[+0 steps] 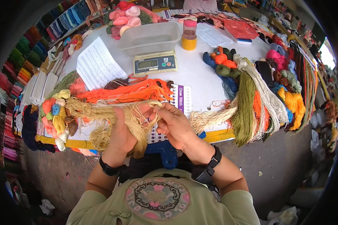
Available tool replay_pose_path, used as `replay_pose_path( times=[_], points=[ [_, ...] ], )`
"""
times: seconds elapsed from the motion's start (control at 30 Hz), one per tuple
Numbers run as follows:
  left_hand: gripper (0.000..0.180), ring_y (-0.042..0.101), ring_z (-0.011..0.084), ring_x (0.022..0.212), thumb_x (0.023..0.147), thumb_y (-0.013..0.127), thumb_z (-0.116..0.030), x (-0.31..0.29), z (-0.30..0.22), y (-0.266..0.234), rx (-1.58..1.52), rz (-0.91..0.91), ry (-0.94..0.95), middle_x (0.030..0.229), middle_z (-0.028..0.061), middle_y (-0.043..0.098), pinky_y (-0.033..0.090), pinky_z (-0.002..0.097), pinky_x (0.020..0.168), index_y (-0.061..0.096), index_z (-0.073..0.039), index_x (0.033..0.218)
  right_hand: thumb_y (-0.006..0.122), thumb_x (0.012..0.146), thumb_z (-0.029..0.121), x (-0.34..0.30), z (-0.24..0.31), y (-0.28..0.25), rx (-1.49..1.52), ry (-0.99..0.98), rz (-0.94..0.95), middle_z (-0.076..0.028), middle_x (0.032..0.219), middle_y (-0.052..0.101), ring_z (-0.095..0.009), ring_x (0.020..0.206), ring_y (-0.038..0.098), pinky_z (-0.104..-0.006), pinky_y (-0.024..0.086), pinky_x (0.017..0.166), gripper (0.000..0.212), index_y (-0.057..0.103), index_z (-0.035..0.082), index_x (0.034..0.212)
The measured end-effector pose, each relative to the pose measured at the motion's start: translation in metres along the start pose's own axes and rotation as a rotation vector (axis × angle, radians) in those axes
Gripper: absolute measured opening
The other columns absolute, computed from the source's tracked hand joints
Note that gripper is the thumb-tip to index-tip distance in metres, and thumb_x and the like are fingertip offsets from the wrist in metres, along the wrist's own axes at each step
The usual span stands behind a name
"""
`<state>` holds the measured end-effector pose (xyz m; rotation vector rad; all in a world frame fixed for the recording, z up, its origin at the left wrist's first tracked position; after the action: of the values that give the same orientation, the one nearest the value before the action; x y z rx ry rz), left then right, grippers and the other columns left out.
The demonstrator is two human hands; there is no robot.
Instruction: The person places a mosquito coil into a metal container on the floor and then moves to a table to sort bundles of yarn. They separate strands of yarn and thread them through holes in a color-coded card.
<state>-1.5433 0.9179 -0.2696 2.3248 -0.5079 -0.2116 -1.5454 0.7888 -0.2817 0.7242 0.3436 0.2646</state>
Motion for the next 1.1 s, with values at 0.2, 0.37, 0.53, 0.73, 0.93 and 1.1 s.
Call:
replay_pose_path(
  times=[0.2, 0.37, 0.53, 0.73, 0.93, 1.1],
  points=[
    [0.084, 0.05, 0.0202, 0.115, 0.088, 0.035, -0.066, 0.003, 0.003, 0.01, 0.115, 0.143, 0.03, 0.133, 0.0143, 0.047, 0.04, 0.0363, 0.099, 0.044, 0.005, 0.131, 0.064, 0.089, 0.013, -0.001, 0.004, 0.017, -0.574, -0.174, 0.046, 0.004, 0.089, 0.063, -0.001, 0.067, 0.049, -0.0188, 0.04, 0.061, 0.019, 0.064, 0.007, 0.107],
    [0.077, 0.048, 0.0195, 0.117, 0.091, 0.035, -0.062, 0.002, 0.007, 0.007, 0.128, 0.149, 0.049, 0.137, 0.0124, 0.044, 0.039, 0.0352, 0.099, 0.045, 0.003, 0.131, 0.068, 0.085, 0.008, -0.001, 0.004, 0.016, -0.434, -0.163, 0.046, 0.005, 0.086, 0.06, -0.003, 0.075, 0.052, -0.02, 0.043, 0.066, 0.016, 0.065, 0.005, 0.101],
    [0.066, 0.045, 0.0235, 0.124, 0.096, 0.031, -0.056, 0.004, 0.007, -0.001, 0.177, 0.071, 0.042, 0.135, 0.014, 0.045, 0.036, 0.0404, 0.104, 0.047, 0.0, 0.127, 0.061, 0.09, 0.007, -0.005, 0.01, 0.017, -0.346, -0.032, -0.017, 0.003, 0.091, 0.06, -0.003, 0.076, 0.052, -0.0213, 0.045, 0.068, 0.012, 0.064, 0.004, 0.101],
    [0.062, 0.047, 0.0235, 0.122, 0.097, 0.035, -0.052, 0.005, 0.006, 0.009, 0.207, 0.091, 0.071, 0.132, 0.0138, 0.048, 0.037, 0.0396, 0.103, 0.047, 0.0, 0.126, 0.06, 0.092, 0.015, 0.001, 0.003, 0.015, -0.66, -0.261, 0.078, 0.004, 0.09, 0.061, -0.003, 0.079, 0.052, -0.0208, 0.043, 0.069, 0.016, 0.062, 0.006, 0.105],
    [0.063, 0.049, 0.0234, 0.12, 0.095, 0.038, -0.054, 0.004, 0.006, 0.0, 0.23, -0.002, 0.036, 0.13, 0.0136, 0.049, 0.04, 0.0384, 0.101, 0.048, 0.0, 0.125, 0.056, 0.094, 0.015, -0.002, 0.006, 0.012, -0.377, -0.081, 0.031, 0.004, 0.094, 0.061, -0.002, 0.076, 0.055, -0.0196, 0.045, 0.067, 0.018, 0.059, 0.01, 0.111],
    [0.069, 0.046, 0.021, 0.122, 0.091, 0.041, -0.059, 0.002, 0.004, -0.007, 0.084, 0.057, 0.031, 0.132, 0.012, 0.048, 0.039, 0.0389, 0.101, 0.046, 0.0, 0.128, 0.054, 0.095, 0.019, 0.001, -0.002, -0.007, -0.17, 0.0, 0.051, 0.005, 0.094, 0.063, -0.002, 0.071, 0.056, -0.0177, 0.043, 0.061, 0.018, 0.058, 0.013, 0.111]
  ],
)
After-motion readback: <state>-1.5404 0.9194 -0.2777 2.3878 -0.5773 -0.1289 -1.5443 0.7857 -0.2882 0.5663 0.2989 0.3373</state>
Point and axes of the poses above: each hand's wrist, its own x-axis towards the middle knuckle, its own y-axis out of the palm, z = x × y, the point moved 6 cm from there along x, towards the middle knuckle
